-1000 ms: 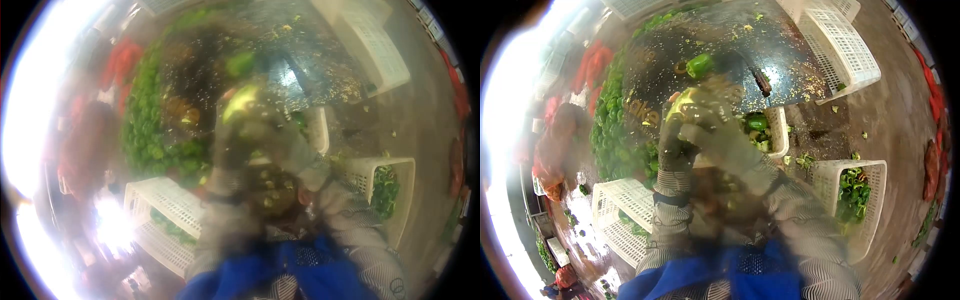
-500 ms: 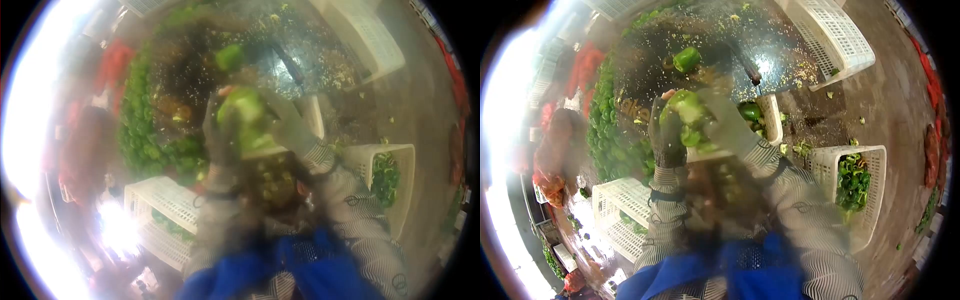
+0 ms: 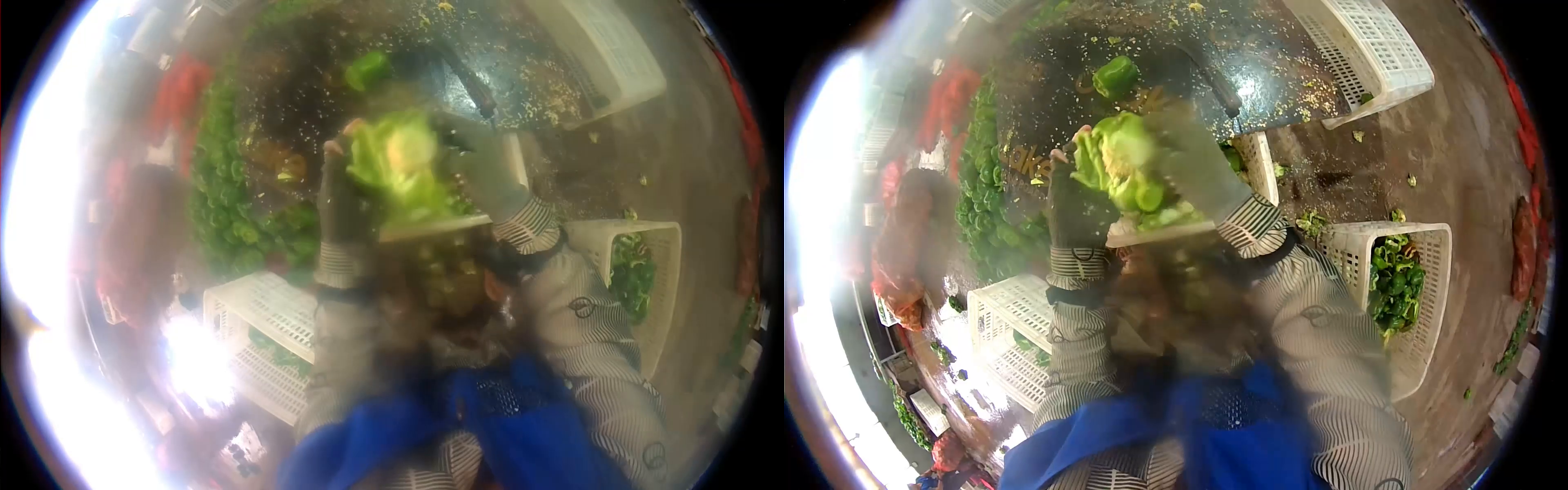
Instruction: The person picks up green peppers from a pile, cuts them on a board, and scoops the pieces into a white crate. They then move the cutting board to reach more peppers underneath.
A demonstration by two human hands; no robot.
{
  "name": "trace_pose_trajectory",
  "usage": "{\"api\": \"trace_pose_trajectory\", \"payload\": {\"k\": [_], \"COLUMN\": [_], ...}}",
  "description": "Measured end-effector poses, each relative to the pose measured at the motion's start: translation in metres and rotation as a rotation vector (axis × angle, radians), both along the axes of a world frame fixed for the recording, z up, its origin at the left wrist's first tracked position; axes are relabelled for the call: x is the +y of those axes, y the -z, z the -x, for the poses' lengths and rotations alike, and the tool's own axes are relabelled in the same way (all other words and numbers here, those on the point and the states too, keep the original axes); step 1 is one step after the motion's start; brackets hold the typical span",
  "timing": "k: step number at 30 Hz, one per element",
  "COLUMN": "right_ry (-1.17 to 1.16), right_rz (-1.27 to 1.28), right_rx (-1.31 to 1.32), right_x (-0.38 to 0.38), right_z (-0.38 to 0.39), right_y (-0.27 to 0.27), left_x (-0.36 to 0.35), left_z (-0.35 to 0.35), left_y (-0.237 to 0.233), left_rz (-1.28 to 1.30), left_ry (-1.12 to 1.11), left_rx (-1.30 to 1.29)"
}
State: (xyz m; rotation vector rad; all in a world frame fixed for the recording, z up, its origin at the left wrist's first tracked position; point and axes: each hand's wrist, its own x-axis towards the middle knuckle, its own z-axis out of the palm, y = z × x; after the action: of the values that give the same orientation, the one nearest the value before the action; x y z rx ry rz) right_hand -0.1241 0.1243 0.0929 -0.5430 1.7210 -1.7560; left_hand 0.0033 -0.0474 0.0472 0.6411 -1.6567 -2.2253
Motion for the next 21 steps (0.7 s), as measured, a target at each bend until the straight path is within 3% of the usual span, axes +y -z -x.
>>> {"api": "trace_pose_trajectory", "payload": {"k": [1,2,4,5,8,9,11,12,15,17,18,20,21], "right_ry": [0.046,0.047,0.074,0.087,0.081,0.077,0.122,0.118,0.142,0.138,0.136,0.104,0.101], "right_rz": [0.048,0.060,0.076,-0.027,0.051,0.052,0.088,0.090,0.052,-0.008,-0.009,-0.079,-0.080], "right_rx": [-0.055,-0.040,0.055,0.097,-0.061,-0.059,-0.074,-0.071,-0.055,-0.133,-0.129,-0.131,-0.129], "right_x": [-0.001,-0.002,0.000,0.001,-0.001,-0.002,-0.004,-0.004,-0.003,-0.001,-0.001,0.000,0.001], "right_z": [0.003,0.006,0.002,-0.001,0.004,0.005,0.006,0.006,0.004,0.007,0.009,0.012,0.014], "right_y": [0.012,0.009,0.000,-0.012,-0.005,0.000,0.010,0.009,0.004,0.008,0.009,0.012,0.015], "left_x": [0.010,-0.003,-0.029,-0.026,-0.002,0.002,0.011,0.014,0.027,0.032,0.029,0.020,0.023], "left_z": [0.010,0.009,0.002,0.002,-0.009,-0.005,0.003,0.007,0.019,0.023,0.023,0.024,0.023], "left_y": [0.003,0.030,0.100,0.097,0.083,0.065,0.022,0.013,-0.012,-0.026,-0.015,0.015,0.007], "left_rz": [0.240,0.250,-0.379,-0.377,0.441,0.442,0.786,0.787,0.702,-0.294,-0.295,0.907,0.906], "left_ry": [-0.097,-0.097,-0.227,-0.227,-0.167,-0.170,0.013,0.008,-0.085,-0.172,-0.174,-0.230,-0.234], "left_rx": [0.034,0.050,0.185,0.193,0.015,0.017,-0.018,-0.016,-0.053,0.206,0.211,0.097,0.097]}}
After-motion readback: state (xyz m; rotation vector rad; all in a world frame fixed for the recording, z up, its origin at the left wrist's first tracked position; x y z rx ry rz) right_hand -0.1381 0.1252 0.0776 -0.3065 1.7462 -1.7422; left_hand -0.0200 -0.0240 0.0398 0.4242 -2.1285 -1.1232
